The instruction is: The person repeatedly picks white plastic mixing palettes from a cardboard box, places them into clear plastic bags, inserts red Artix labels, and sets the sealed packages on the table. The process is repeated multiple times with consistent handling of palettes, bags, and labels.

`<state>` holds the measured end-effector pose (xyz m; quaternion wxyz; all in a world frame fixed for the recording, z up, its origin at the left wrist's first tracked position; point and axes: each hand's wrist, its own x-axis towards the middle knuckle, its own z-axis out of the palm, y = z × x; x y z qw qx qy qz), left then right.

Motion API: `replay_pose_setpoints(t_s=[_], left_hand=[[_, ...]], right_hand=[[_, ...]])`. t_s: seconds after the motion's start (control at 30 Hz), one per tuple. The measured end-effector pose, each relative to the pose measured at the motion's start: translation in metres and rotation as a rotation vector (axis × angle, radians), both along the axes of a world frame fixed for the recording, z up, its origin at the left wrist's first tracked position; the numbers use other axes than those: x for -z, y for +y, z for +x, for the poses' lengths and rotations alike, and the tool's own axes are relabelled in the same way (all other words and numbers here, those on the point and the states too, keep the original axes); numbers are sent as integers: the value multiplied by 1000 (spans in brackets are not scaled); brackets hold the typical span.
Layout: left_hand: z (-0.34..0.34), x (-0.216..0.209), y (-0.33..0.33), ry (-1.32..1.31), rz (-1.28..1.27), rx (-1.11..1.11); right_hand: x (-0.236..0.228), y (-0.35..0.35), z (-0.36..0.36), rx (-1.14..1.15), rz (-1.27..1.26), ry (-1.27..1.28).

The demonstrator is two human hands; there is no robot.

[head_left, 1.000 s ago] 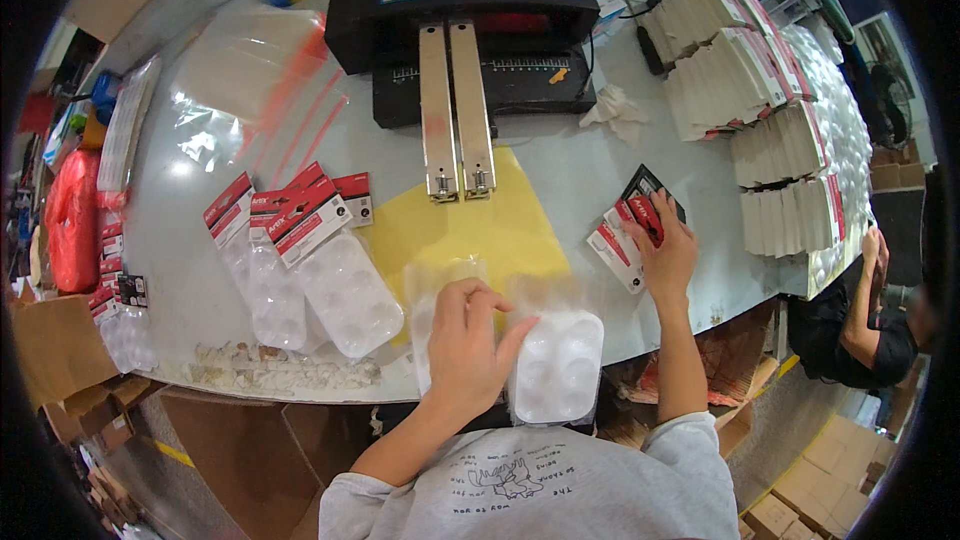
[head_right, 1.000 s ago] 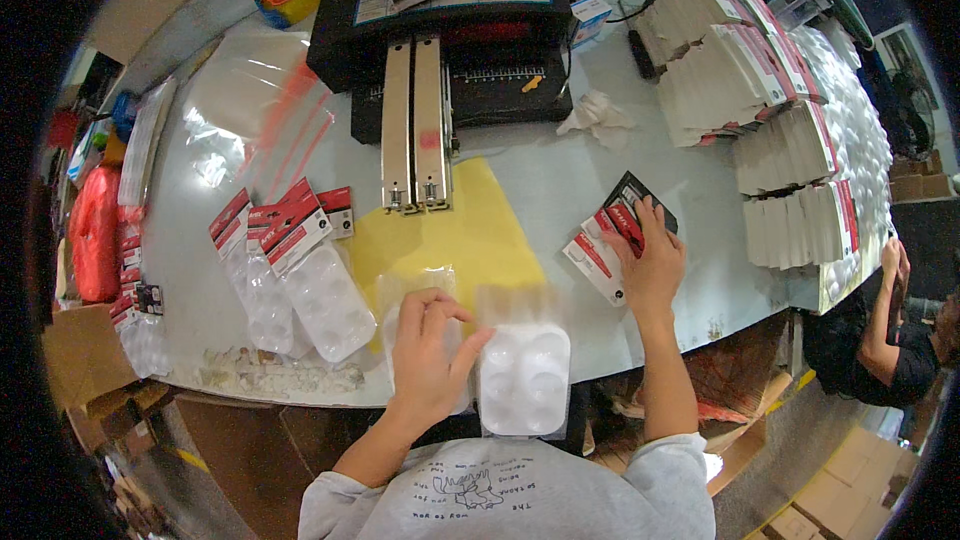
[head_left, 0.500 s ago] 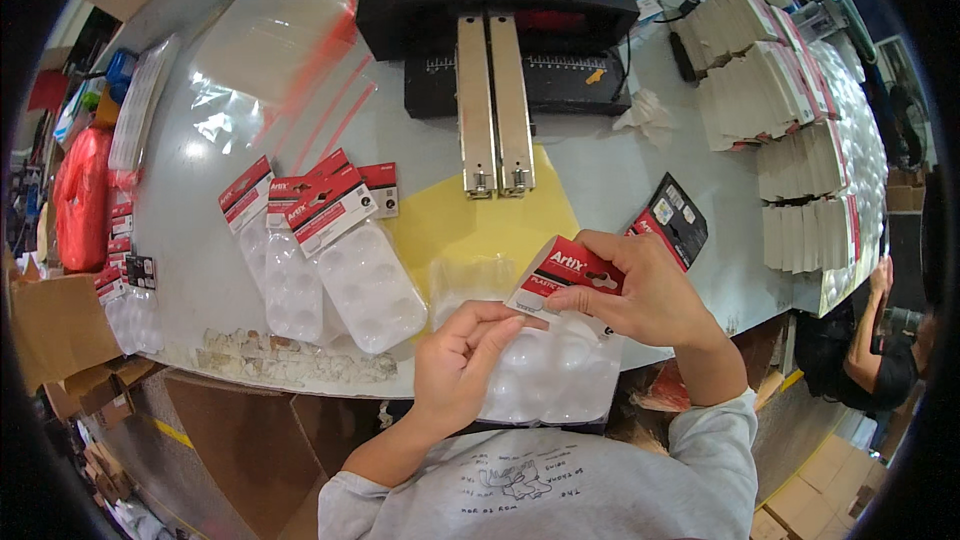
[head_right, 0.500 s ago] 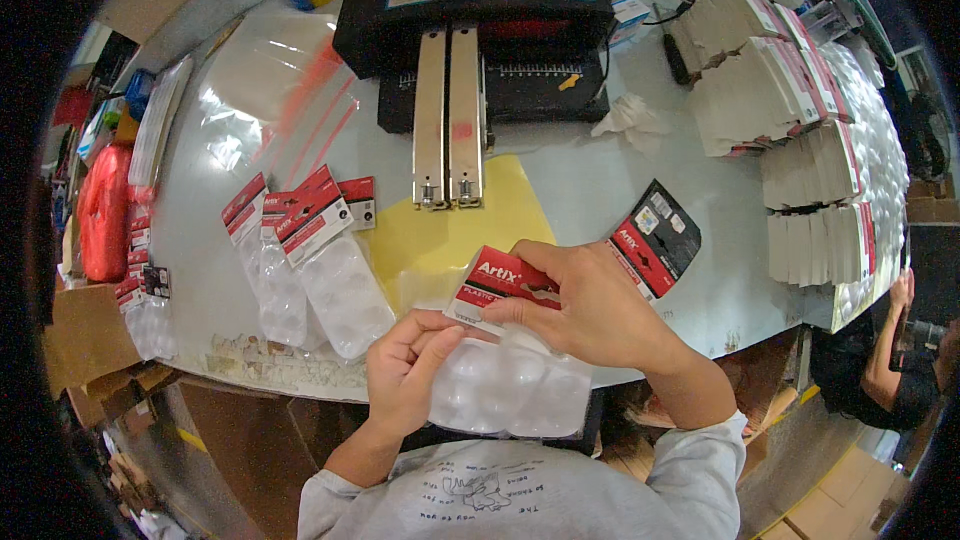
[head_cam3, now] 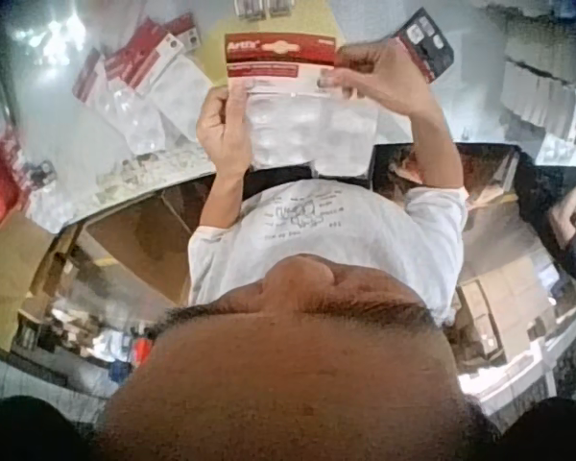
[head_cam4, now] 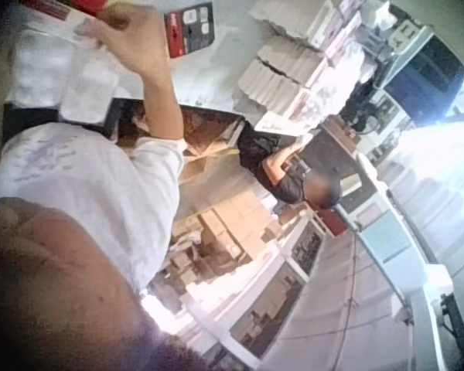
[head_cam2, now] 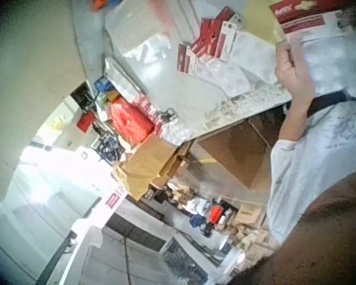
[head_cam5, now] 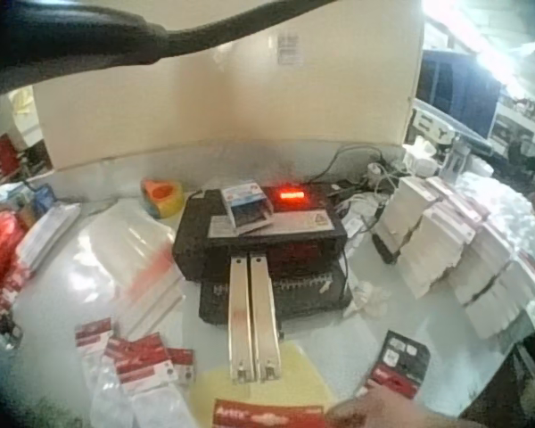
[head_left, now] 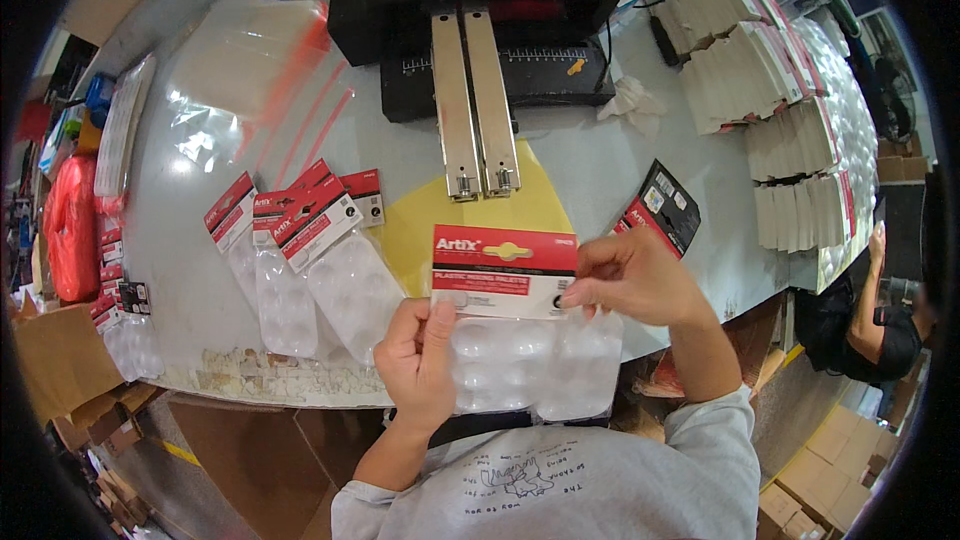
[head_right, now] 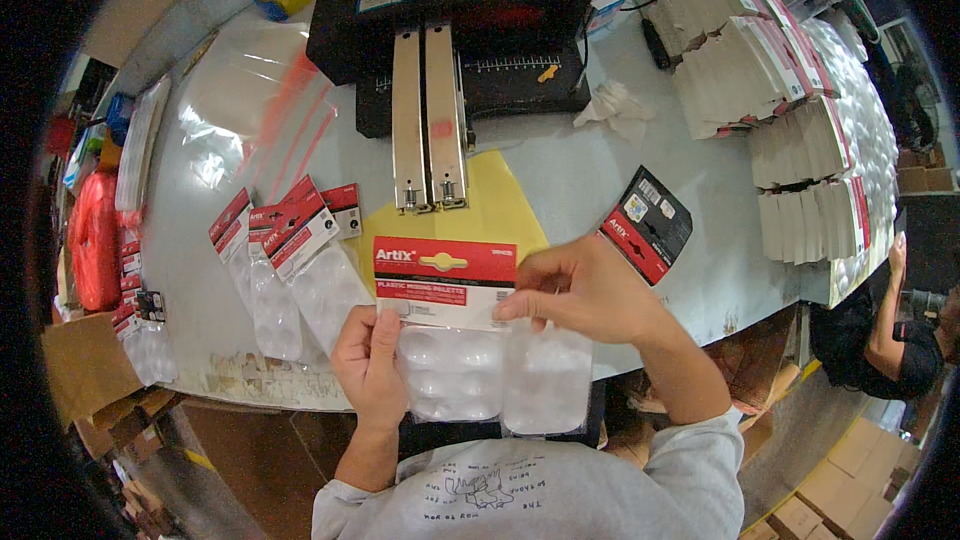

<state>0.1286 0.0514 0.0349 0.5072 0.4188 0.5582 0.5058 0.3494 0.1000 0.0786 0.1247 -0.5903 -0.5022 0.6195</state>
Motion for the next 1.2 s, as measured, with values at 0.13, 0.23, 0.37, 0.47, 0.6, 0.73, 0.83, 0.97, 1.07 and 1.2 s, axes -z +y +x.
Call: replay_pose_setpoints(t_s=[0.13, 0.23, 0.37, 0.47, 0.6, 0.73, 0.83, 0.97, 1.07, 1.2], left_hand=[[3, 4, 1, -49, -31, -1], [7, 6, 0, -125, -35, -76], [7, 10, 1, -106, -23, -91], [4, 11, 0, -45, -71, -82], [1, 8, -4, -4, -100, -96], [-2, 3, -1, 129, -201, -36], [-2, 6, 10, 235, -118, 79], [-2, 14, 22, 335, -98, 72], [-1, 17, 21, 381, -78, 60], [1, 20, 20, 423, -76, 40]], right_hand=[[6, -10, -1, 140, -84, 238], [7, -14, -6, 196, -80, 188], [8, -17, -9, 232, -44, 196], [11, -20, -9, 272, -48, 238], [10, -28, -8, 258, 16, 294], [10, -24, -6, 203, -36, 292], [21, -7, -10, 267, -116, 325], [36, 3, -13, 333, -130, 328], [38, -1, -13, 329, -124, 304], [37, -3, -16, 333, -55, 299]])
